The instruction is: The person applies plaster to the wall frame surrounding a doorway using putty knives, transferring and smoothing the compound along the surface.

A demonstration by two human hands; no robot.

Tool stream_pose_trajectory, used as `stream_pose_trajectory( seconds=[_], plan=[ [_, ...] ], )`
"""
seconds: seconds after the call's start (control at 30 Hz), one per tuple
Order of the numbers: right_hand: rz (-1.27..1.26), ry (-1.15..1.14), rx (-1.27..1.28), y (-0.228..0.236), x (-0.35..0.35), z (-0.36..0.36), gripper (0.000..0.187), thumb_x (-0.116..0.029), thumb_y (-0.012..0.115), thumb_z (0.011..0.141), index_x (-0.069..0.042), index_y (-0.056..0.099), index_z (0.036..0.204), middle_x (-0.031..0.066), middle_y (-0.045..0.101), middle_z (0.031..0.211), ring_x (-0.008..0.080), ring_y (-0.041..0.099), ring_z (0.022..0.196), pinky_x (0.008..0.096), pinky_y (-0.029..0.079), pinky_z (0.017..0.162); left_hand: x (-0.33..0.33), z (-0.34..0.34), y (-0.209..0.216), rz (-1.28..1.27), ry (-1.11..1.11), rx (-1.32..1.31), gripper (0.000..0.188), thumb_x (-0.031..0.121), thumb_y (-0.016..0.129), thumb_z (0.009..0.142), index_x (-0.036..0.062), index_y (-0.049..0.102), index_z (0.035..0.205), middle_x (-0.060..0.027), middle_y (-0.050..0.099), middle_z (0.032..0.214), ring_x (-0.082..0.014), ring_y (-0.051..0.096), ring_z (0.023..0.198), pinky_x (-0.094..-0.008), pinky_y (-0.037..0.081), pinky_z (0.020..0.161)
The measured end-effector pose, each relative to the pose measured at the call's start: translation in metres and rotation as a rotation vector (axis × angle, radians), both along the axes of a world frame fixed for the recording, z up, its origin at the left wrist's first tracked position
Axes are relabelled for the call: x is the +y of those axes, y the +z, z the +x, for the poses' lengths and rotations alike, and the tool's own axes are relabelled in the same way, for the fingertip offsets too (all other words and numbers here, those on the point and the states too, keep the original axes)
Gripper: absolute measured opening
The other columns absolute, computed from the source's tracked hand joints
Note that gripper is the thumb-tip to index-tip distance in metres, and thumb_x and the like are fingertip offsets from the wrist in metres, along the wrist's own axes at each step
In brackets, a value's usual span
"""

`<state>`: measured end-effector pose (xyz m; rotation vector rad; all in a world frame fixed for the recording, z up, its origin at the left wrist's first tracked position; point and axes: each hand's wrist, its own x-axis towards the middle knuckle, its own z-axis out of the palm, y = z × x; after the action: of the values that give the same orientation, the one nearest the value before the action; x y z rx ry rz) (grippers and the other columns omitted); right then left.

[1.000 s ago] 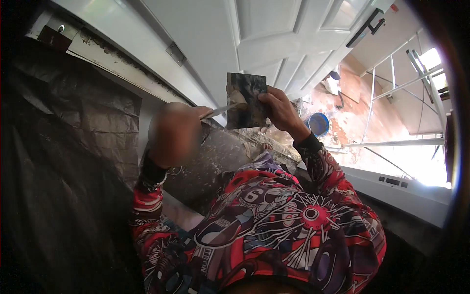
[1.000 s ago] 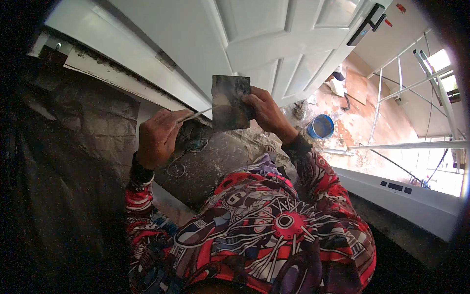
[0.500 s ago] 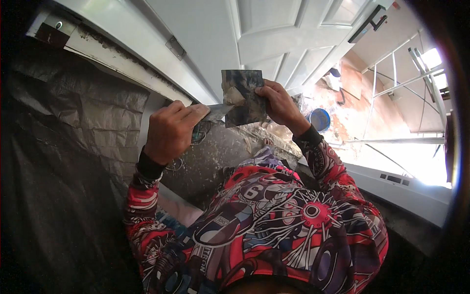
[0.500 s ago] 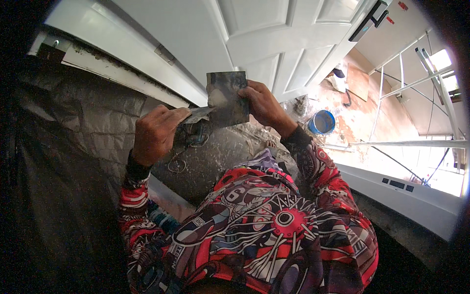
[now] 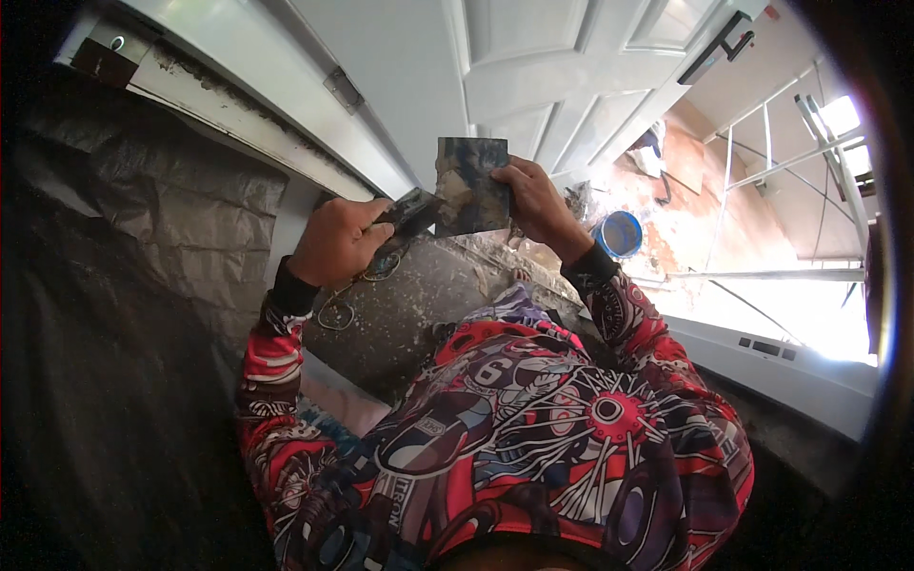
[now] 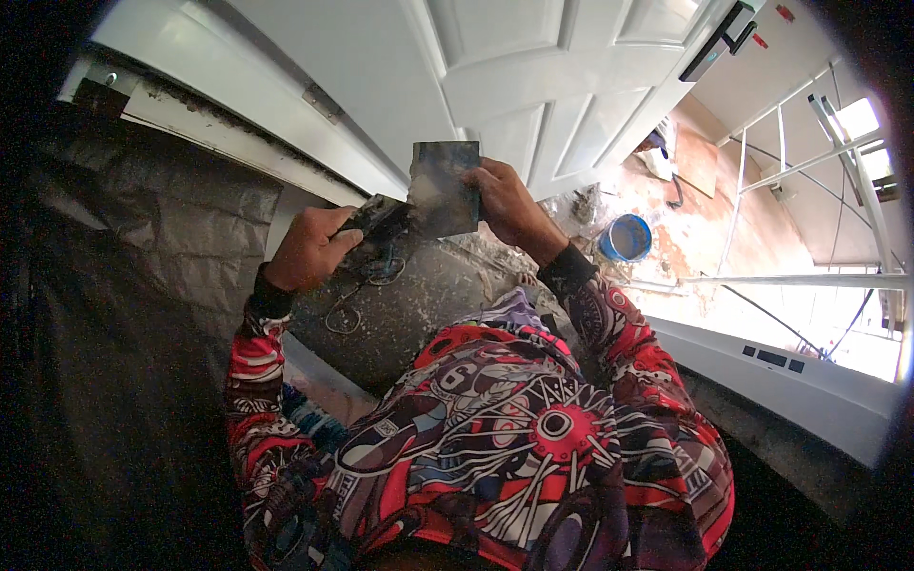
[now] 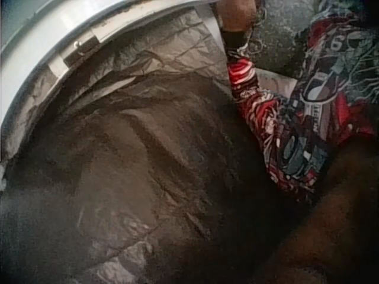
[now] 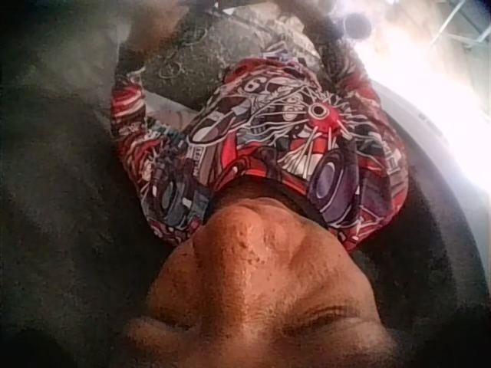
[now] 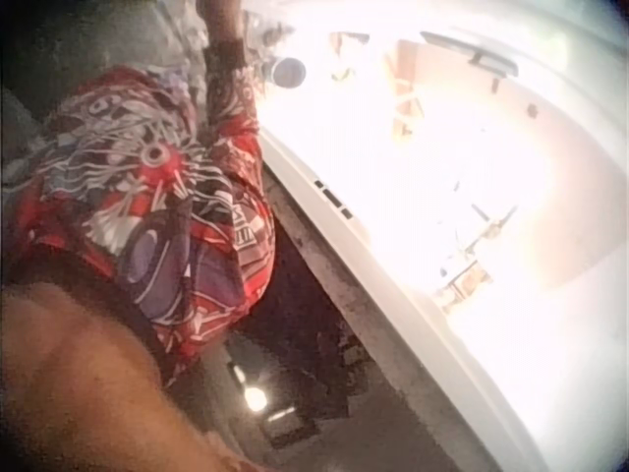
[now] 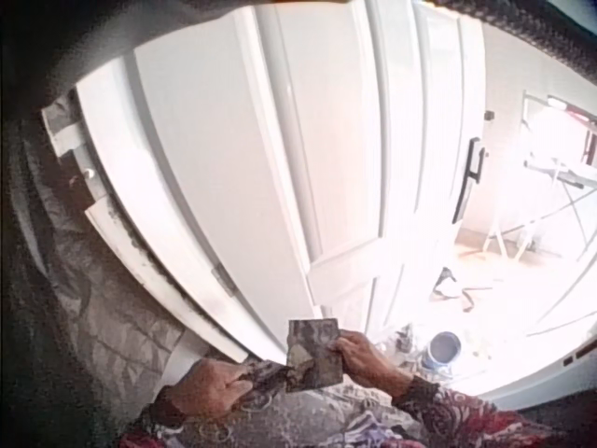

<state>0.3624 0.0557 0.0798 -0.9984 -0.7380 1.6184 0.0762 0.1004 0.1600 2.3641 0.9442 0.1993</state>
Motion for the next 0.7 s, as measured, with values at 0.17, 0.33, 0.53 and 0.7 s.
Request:
stream_pose_trajectory(
  seconds=[0.17,0.33,0.53,0.7],
  plan=[
    [-0.016,-0.051,0.067,0.0,-0.003,-0.006,0.017,-0.01,0.052,0.092,0.004,0.058,0.098,0.0063,0.062,0.088,0.0155,0.063,0.079,0.0294,0.053,0.07,0.002,-0.002,-0.017,-0.385,0.088,-0.257,0.02,0.01,0.062,0.088,-0.0034,0.064,0.102,-0.0113,0.065,0.077,-0.0113,0.06,0.07,-0.0307,0.048,0.063],
    [1.034,-0.162,-1.094,-0.029,0.01,0.015,0.038,0.005,0.067,0.071,-0.003,0.053,0.106,0.0165,0.059,0.09,0.0384,0.06,0.083,0.0423,0.049,0.07,-0.004,-0.009,-0.011,-0.53,0.225,-0.488,0.02,0.007,0.058,0.088,-0.0043,0.064,0.104,-0.0031,0.069,0.088,-0.0102,0.061,0.079,-0.0275,0.05,0.072],
    [0.576,0.086,-0.459,-0.061,0.018,0.027,0.032,0.002,0.057,0.08,0.001,0.057,0.112,0.0204,0.063,0.109,0.0372,0.062,0.1,0.0416,0.05,0.089,-0.01,-0.011,0.063,-0.213,0.38,-1.033,0.037,0.004,0.057,0.086,-0.0037,0.057,0.123,0.0006,0.063,0.09,-0.0066,0.057,0.081,-0.0237,0.048,0.073],
    [0.279,0.032,-0.163,-0.057,0.022,0.032,0.031,-0.002,0.043,0.087,0.006,0.059,0.112,0.0126,0.067,0.106,0.0256,0.066,0.099,0.0356,0.051,0.091,-0.009,-0.023,0.14,0.992,0.502,-1.039,0.024,0.009,0.062,0.091,-0.0047,0.06,0.111,-0.0057,0.066,0.087,-0.0098,0.059,0.076,-0.027,0.049,0.066]
  ],
)
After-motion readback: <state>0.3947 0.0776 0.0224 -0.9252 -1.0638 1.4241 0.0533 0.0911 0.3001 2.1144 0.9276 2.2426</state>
